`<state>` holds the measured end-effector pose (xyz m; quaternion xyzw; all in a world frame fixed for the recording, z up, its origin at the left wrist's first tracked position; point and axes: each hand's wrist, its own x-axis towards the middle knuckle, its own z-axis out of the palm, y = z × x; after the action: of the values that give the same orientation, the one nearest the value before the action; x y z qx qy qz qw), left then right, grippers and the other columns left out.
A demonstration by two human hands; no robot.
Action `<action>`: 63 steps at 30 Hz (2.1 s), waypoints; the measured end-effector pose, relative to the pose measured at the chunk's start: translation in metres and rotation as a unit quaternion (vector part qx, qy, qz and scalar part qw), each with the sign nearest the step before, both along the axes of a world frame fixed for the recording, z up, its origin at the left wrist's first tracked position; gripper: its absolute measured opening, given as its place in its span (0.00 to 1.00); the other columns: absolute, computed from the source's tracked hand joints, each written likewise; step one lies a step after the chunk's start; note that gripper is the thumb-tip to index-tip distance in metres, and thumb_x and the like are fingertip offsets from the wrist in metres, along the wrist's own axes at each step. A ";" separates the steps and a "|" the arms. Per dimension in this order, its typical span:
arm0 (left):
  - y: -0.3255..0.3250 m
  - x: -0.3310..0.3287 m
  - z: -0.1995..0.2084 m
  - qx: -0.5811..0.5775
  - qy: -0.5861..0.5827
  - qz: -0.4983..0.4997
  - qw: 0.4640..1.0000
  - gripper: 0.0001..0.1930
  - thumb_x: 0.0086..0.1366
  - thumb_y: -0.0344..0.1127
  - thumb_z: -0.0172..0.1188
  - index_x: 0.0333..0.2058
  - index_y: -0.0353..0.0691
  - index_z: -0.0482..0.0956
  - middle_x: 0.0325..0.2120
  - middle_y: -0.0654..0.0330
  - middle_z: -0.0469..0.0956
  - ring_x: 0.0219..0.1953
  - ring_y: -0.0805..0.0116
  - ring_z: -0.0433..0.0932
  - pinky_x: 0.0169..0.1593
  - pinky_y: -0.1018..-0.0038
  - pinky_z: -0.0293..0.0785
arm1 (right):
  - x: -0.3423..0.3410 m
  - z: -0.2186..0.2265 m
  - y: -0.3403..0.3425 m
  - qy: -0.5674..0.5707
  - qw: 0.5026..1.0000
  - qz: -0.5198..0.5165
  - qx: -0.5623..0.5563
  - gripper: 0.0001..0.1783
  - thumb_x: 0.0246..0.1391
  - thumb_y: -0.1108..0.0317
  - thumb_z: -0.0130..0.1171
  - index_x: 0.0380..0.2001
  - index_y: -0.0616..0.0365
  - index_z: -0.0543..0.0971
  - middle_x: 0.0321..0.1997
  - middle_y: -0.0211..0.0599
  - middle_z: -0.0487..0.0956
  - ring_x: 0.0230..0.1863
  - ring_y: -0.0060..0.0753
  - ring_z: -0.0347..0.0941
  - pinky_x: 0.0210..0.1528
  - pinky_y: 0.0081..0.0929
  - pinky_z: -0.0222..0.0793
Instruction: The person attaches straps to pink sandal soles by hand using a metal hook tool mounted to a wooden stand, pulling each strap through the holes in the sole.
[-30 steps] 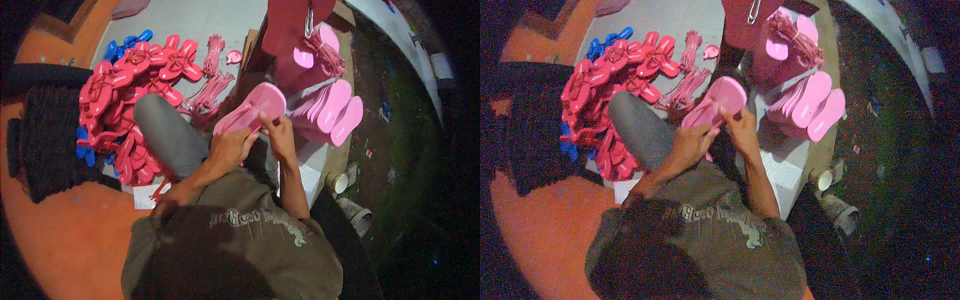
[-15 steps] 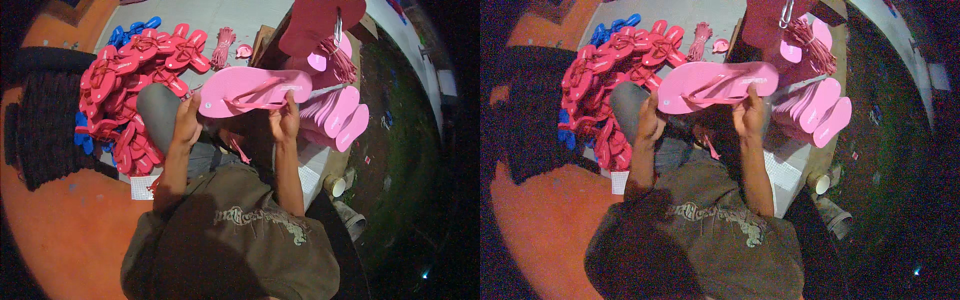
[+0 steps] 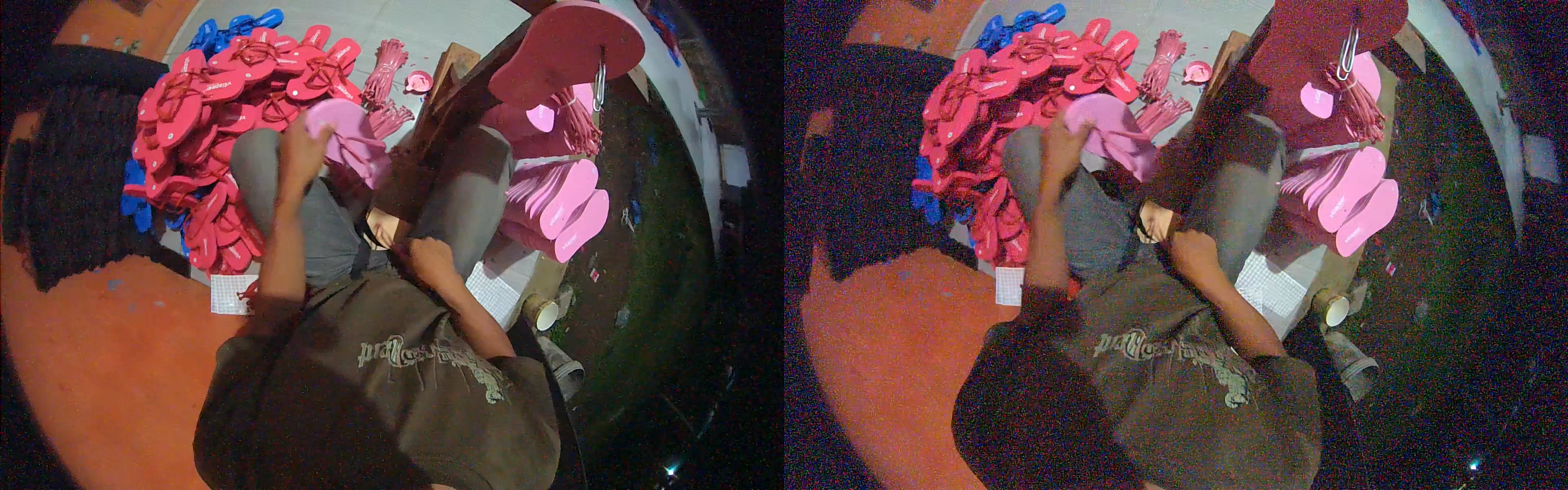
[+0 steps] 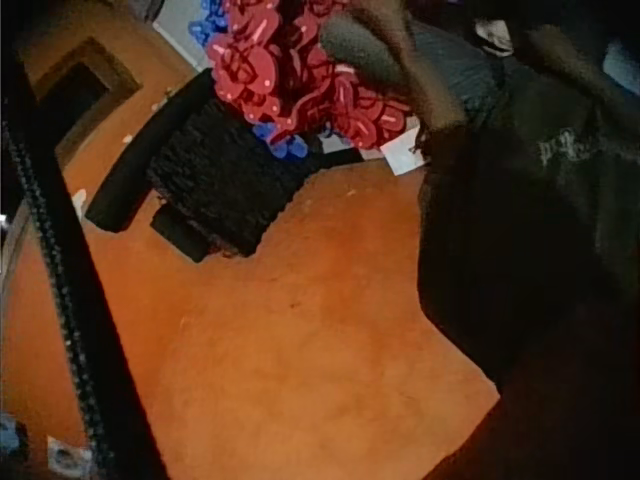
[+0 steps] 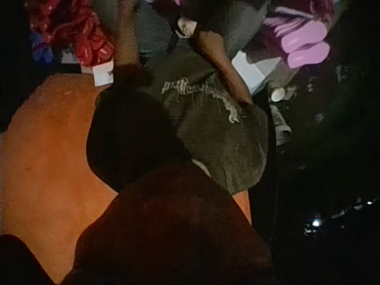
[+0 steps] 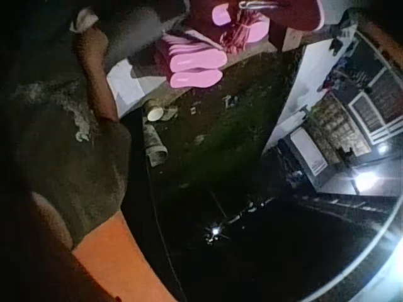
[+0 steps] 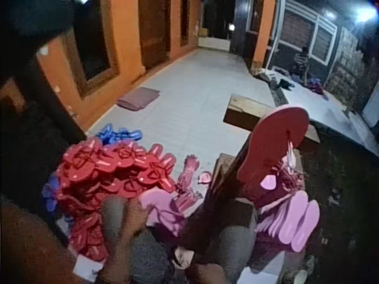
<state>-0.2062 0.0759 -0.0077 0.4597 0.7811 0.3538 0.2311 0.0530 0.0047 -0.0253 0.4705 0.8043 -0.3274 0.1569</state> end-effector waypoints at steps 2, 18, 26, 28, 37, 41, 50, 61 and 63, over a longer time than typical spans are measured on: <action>0.006 0.025 -0.036 -0.036 0.041 0.022 0.998 0.23 0.48 0.41 0.59 0.40 0.32 0.69 0.33 0.42 0.73 0.38 0.46 0.71 0.39 0.63 0.67 | 0.017 0.021 0.006 0.082 0.996 -0.042 0.009 0.14 0.42 0.63 0.57 0.31 0.62 0.76 0.25 0.44 0.77 0.28 0.37 0.74 0.32 0.29 0.69; -0.004 0.094 0.030 0.139 -0.555 -0.041 0.819 0.18 0.60 0.44 0.48 0.36 0.32 0.69 0.27 0.56 0.73 0.30 0.70 0.74 0.33 0.78 0.70 | 0.039 0.043 0.036 0.511 0.750 -0.354 0.229 0.10 0.38 0.79 0.59 0.29 0.58 0.77 0.33 0.36 0.77 0.33 0.24 0.74 0.33 0.17 0.69; 0.032 0.108 0.065 0.159 -0.584 -0.066 0.793 0.14 0.59 0.38 0.49 0.36 0.31 0.69 0.27 0.58 0.74 0.28 0.71 0.73 0.34 0.79 0.70 | 0.019 0.039 0.036 0.530 0.766 -0.235 0.277 0.12 0.37 0.85 0.56 0.30 0.63 0.76 0.33 0.41 0.76 0.32 0.27 0.73 0.33 0.17 0.68; 0.035 0.117 0.073 0.139 -0.619 -0.074 0.770 0.13 0.59 0.35 0.50 0.37 0.30 0.69 0.26 0.58 0.74 0.27 0.70 0.73 0.34 0.76 0.71 | 0.020 0.020 0.034 0.576 0.734 -0.299 0.200 0.13 0.37 0.84 0.57 0.31 0.63 0.76 0.36 0.42 0.75 0.33 0.27 0.73 0.34 0.17 0.68; 0.062 0.130 0.143 0.269 -0.295 -0.252 0.882 0.04 0.53 0.27 0.56 0.29 0.33 0.74 0.21 0.61 0.73 0.24 0.73 0.72 0.28 0.80 0.68 | 0.054 0.114 0.134 0.546 0.736 -0.266 0.299 0.20 0.37 0.72 0.62 0.38 0.58 0.74 0.42 0.40 0.73 0.47 0.36 0.67 0.49 0.29 0.62; 0.092 0.154 0.178 0.406 -0.029 -0.355 0.841 0.05 0.51 0.26 0.56 0.28 0.36 0.73 0.22 0.59 0.73 0.24 0.66 0.72 0.28 0.75 0.67 | 0.045 0.202 0.206 0.575 0.604 -0.287 0.471 0.14 0.42 0.70 0.59 0.35 0.62 0.74 0.36 0.40 0.75 0.37 0.34 0.71 0.39 0.27 0.67; 0.086 0.159 0.175 0.377 0.120 -0.423 0.815 0.06 0.47 0.27 0.58 0.27 0.38 0.72 0.18 0.59 0.68 0.20 0.63 0.68 0.24 0.71 0.65 | 0.048 0.237 0.223 0.508 0.758 -0.313 0.264 0.19 0.46 0.54 0.57 0.31 0.60 0.74 0.24 0.28 0.74 0.23 0.15 0.68 0.21 0.15 0.64; 0.091 0.159 0.180 0.401 0.093 -0.375 0.831 0.04 0.48 0.28 0.57 0.25 0.38 0.72 0.17 0.59 0.67 0.20 0.63 0.69 0.22 0.72 0.64 | 0.048 0.231 0.226 0.524 0.749 -0.255 0.317 0.18 0.47 0.56 0.55 0.31 0.62 0.73 0.23 0.30 0.74 0.23 0.16 0.67 0.22 0.15 0.63; 0.089 0.158 0.182 0.388 0.120 -0.391 0.826 0.05 0.48 0.28 0.57 0.25 0.38 0.71 0.17 0.60 0.67 0.20 0.64 0.69 0.22 0.71 0.64 | 0.046 0.229 0.228 0.529 0.741 -0.239 0.338 0.17 0.48 0.57 0.55 0.31 0.62 0.73 0.23 0.30 0.74 0.23 0.16 0.68 0.24 0.15 0.63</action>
<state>-0.0478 0.1650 0.1748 0.8170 0.3559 0.4501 0.0571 0.0995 0.2325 0.2040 0.4203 0.6771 -0.2568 -0.5467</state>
